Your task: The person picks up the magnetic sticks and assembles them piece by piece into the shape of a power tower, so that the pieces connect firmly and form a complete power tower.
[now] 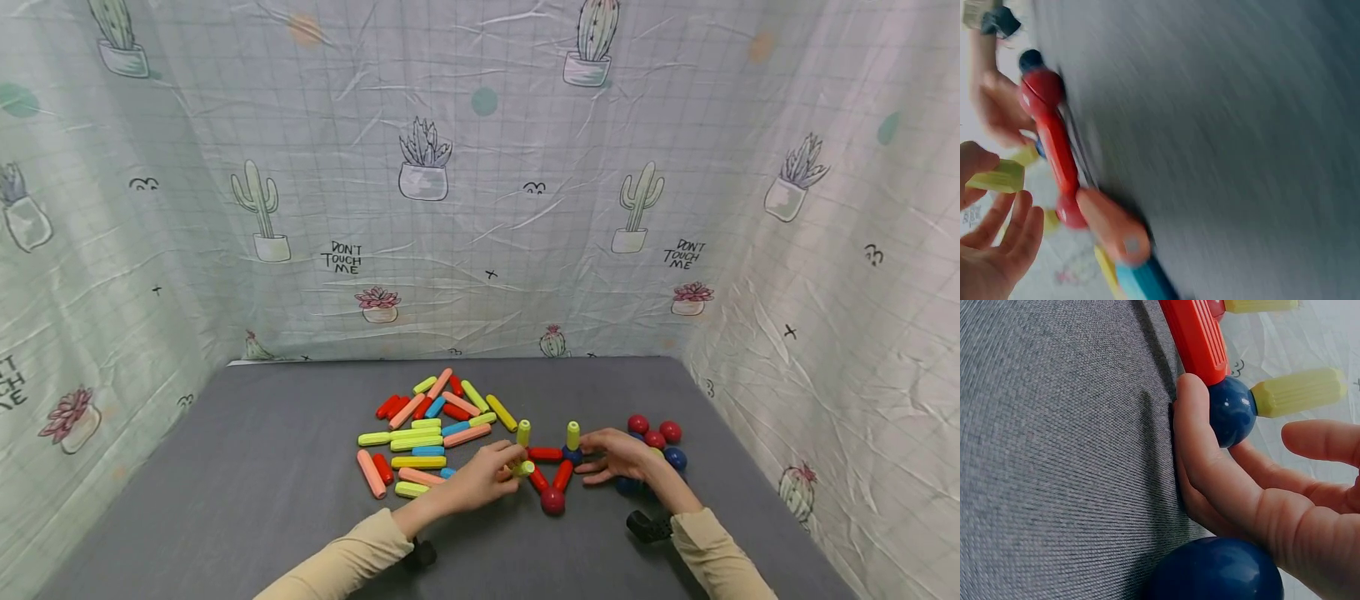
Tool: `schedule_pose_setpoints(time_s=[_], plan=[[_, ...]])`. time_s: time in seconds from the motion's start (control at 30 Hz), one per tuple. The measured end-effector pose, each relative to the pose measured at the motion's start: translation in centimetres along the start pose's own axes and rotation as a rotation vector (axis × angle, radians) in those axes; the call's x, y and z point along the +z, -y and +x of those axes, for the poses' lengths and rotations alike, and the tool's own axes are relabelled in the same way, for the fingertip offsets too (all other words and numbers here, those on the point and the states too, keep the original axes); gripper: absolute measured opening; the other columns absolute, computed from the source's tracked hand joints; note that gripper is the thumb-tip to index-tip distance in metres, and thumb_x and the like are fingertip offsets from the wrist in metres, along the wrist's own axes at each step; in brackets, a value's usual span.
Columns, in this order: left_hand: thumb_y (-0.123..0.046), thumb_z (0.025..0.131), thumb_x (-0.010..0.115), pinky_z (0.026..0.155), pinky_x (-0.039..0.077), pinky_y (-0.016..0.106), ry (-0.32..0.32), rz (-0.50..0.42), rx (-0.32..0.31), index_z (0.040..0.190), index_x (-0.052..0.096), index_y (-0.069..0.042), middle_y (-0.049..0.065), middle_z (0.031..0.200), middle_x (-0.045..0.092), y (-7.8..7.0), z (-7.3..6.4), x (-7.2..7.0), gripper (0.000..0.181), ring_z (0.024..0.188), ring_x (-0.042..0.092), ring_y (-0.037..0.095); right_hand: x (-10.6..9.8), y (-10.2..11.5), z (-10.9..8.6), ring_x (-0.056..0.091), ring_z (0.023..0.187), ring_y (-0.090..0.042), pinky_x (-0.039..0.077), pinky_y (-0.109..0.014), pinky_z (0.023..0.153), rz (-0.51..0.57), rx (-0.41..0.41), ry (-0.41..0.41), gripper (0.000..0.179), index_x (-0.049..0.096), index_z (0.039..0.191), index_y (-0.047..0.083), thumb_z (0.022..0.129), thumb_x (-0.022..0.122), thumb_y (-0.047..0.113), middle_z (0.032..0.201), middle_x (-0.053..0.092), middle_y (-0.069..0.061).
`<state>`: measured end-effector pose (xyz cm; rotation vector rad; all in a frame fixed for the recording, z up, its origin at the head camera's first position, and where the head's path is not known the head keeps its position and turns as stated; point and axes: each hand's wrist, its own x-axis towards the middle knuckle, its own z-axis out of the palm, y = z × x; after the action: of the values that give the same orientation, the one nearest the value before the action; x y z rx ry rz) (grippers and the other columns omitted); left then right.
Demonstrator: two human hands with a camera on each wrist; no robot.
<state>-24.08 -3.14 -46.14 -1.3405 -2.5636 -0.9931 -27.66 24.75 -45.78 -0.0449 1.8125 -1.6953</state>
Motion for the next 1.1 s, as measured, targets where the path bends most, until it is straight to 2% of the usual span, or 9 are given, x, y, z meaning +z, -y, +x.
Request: schedule_pose_setpoints(time_s=[0.13,0.23,0.37,0.47,0.57,0.73,0.83,1.0,1.1], plan=[[-0.008,0.082,0.062,0.068,0.050,0.020,-0.065,-0.241,-0.055,0.098,0.053,-0.011,0.006,0.094,0.059,-0.8,0.5,1.8,0.019,0.082,0.060,0.012,-0.2,-0.4,0.1,0.058,0.100,-0.031,0.048,-0.046,0.084,-0.004,-0.018,0.026,0.046,0.038,0.123,-0.008,0.092,0.045,0.026,0.120,0.030,-0.025],[-0.011,0.082,0.063,0.066,0.049,0.018,-0.080,-0.350,-0.102,0.097,0.054,-0.012,0.007,0.095,0.062,-1.4,0.9,2.8,0.018,0.082,0.062,0.013,-0.8,-0.9,0.3,0.059,0.098,-0.030,0.049,-0.046,0.083,0.008,-0.055,0.094,0.047,0.044,0.118,-0.004,0.089,0.051,0.032,0.111,0.034,-0.020],[-0.016,0.083,0.062,0.068,0.049,0.019,-0.064,-0.466,-0.161,0.099,0.054,-0.013,0.006,0.099,0.063,-2.2,1.5,3.5,0.018,0.087,0.062,0.014,-0.7,-1.1,0.2,0.059,0.098,-0.030,0.049,-0.046,0.083,0.011,-0.061,0.098,0.049,0.043,0.118,-0.004,0.088,0.052,0.033,0.108,0.036,-0.018],[-0.016,0.083,0.063,0.069,0.049,0.018,-0.049,-0.479,-0.182,0.098,0.054,-0.013,0.006,0.099,0.062,-2.4,1.7,3.8,0.018,0.086,0.062,0.013,-0.2,-0.7,0.0,0.058,0.099,-0.030,0.048,-0.046,0.084,-0.003,-0.034,0.034,0.050,0.038,0.122,-0.008,0.091,0.047,0.029,0.114,0.034,-0.021],[-0.014,0.081,0.064,0.067,0.049,0.017,-0.042,-0.449,-0.189,0.095,0.054,-0.011,0.006,0.095,0.062,-2.3,1.7,4.3,0.017,0.081,0.062,0.009,0.0,-0.6,0.0,0.058,0.098,-0.030,0.049,-0.046,0.082,-0.005,-0.020,0.002,0.044,0.038,0.123,-0.009,0.094,0.041,0.025,0.117,0.033,-0.022],[-0.013,0.081,0.065,0.067,0.049,0.016,-0.049,-0.445,-0.197,0.093,0.055,-0.011,0.005,0.094,0.061,-2.1,1.8,4.6,0.016,0.080,0.061,0.005,0.0,-0.5,0.1,0.059,0.096,-0.029,0.049,-0.046,0.081,-0.003,-0.011,-0.020,0.035,0.042,0.118,-0.006,0.096,0.038,0.022,0.112,0.036,-0.019],[-0.013,0.081,0.064,0.068,0.049,0.016,-0.052,-0.451,-0.192,0.093,0.055,-0.011,0.005,0.094,0.061,-2.2,1.8,4.6,0.016,0.080,0.061,0.006,-0.1,-0.5,0.2,0.059,0.095,-0.029,0.049,-0.045,0.081,-0.016,-0.014,-0.012,0.037,0.042,0.120,-0.007,0.096,0.037,0.022,0.113,0.038,-0.019],[-0.013,0.082,0.063,0.066,0.049,0.017,-0.049,-0.460,-0.197,0.098,0.056,-0.011,0.006,0.097,0.061,-2.2,1.6,4.3,0.018,0.081,0.061,0.008,-0.6,0.2,-0.5,0.062,0.092,-0.023,0.051,-0.034,0.076,-0.173,-0.070,-0.049,0.046,0.037,0.130,-0.009,0.096,0.037,0.022,0.120,0.045,-0.027],[-0.015,0.082,0.063,0.066,0.049,0.017,-0.051,-0.449,-0.209,0.102,0.057,-0.011,0.005,0.099,0.062,-2.0,1.4,4.3,0.021,0.082,0.060,0.007,-1.2,1.1,-1.3,0.063,0.093,-0.025,0.051,-0.033,0.073,-0.336,-0.158,-0.132,0.046,0.035,0.131,-0.010,0.096,0.036,0.020,0.121,0.046,-0.031]])
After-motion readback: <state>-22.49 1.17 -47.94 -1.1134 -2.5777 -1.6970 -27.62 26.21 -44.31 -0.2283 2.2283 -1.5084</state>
